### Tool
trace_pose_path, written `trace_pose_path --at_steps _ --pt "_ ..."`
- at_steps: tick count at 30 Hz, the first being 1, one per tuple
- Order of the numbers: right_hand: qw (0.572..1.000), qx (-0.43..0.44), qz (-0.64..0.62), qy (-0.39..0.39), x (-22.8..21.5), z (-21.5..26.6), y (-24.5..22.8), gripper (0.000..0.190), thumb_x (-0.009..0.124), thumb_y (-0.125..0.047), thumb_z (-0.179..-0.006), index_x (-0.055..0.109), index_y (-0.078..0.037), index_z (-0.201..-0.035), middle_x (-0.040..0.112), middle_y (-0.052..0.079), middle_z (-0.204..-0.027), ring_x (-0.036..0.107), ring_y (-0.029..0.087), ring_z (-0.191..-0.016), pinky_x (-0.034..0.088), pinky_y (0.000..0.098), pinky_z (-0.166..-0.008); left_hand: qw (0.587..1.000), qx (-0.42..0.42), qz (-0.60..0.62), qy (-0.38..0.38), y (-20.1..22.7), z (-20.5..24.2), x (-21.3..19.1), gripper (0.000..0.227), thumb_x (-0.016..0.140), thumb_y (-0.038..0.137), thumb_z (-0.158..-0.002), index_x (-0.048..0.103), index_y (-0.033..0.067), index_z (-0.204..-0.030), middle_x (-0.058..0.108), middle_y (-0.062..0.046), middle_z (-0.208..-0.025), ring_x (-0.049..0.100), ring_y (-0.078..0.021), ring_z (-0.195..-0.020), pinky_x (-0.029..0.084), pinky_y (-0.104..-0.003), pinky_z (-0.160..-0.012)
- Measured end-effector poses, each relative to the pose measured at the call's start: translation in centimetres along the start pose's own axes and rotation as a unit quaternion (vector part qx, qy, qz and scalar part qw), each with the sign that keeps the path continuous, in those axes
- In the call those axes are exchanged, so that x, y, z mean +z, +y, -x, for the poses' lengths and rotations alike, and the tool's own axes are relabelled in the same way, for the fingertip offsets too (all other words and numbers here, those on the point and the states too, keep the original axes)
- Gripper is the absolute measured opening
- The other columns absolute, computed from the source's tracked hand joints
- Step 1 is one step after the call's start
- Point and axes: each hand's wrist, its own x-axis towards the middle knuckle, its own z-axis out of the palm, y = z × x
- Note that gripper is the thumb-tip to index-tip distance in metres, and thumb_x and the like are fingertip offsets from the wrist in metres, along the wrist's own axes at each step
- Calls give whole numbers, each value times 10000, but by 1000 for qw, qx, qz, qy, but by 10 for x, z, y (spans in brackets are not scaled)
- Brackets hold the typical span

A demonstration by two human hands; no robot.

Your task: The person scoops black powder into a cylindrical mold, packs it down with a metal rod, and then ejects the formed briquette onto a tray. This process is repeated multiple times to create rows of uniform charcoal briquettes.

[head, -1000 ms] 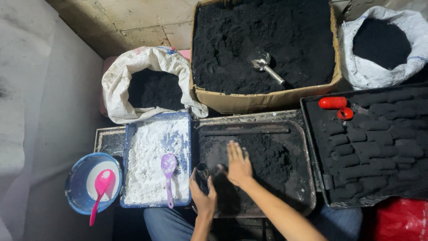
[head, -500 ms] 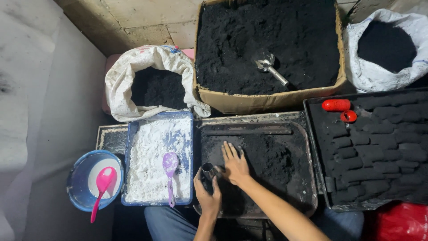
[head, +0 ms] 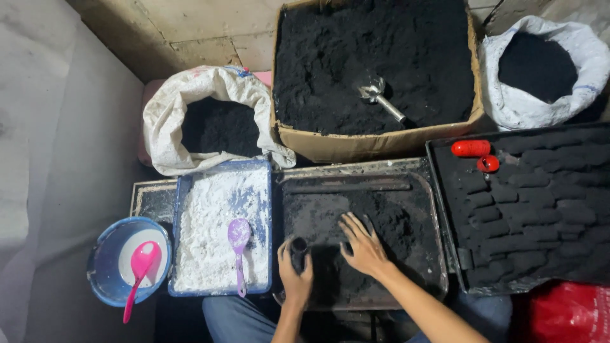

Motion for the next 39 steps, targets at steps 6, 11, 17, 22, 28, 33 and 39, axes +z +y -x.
trace_pose_path --at_steps 6,11,17,22,28,33,39 --pt "971 -14 -165 174 -11 14 -33 468 576 -147 -780 462 -53 -1224 468 129 -1253 384 288 -1218 317 407 -1017 989 33 23 -143 -3 -43 15 424 548 72 -802 433 1 -1204 534 -182 -1147 514 -294 -1086 382 -370 -959" --pt "953 82 -216 197 -17 24 -23 432 556 -172 -793 482 -39 -1198 494 101 -1235 419 240 -1200 349 354 -998 969 -58 45 -237 -25 -40 10 472 503 96 -784 326 55 -1219 552 -181 -1081 575 -291 -991 431 -357 -856" --pt "935 118 -252 221 -28 26 -17 400 560 -175 -793 509 -52 -1170 528 99 -1180 472 235 -1143 387 346 -969 954 -48 9 -296 -2 -63 14 537 558 -37 -725 391 21 -1232 513 -189 -1198 493 -319 -1131 358 -393 -968" --pt "926 152 -275 211 -29 26 -11 407 561 -187 -795 506 -57 -1177 520 96 -1189 460 233 -1152 380 353 -978 960 -16 2 -280 -21 -90 35 611 489 -144 -658 397 12 -1242 513 -194 -1204 470 -313 -1158 325 -378 -1000" --pt "920 158 -287 215 -29 26 -10 395 553 -187 -803 512 -53 -1172 524 98 -1184 478 236 -1134 398 350 -963 952 -14 23 -304 -5 -108 31 519 507 -77 -740 375 60 -1223 570 -188 -1103 578 -316 -1016 421 -362 -871" --pt "913 171 -308 204 -26 30 -7 390 543 -178 -808 509 -46 -1173 533 103 -1179 483 236 -1132 389 344 -977 953 -27 6 -301 -21 -67 9 511 530 -61 -705 439 39 -1197 568 -162 -1140 537 -281 -1088 364 -348 -962" --pt "910 166 -305 227 -31 34 -5 346 544 -150 -807 537 -37 -1134 560 94 -1135 511 220 -1097 400 324 -967 967 -48 26 -248 -29 -77 34 584 517 -129 -721 365 16 -1266 575 -189 -1114 632 -262 -946 419 -384 -935"
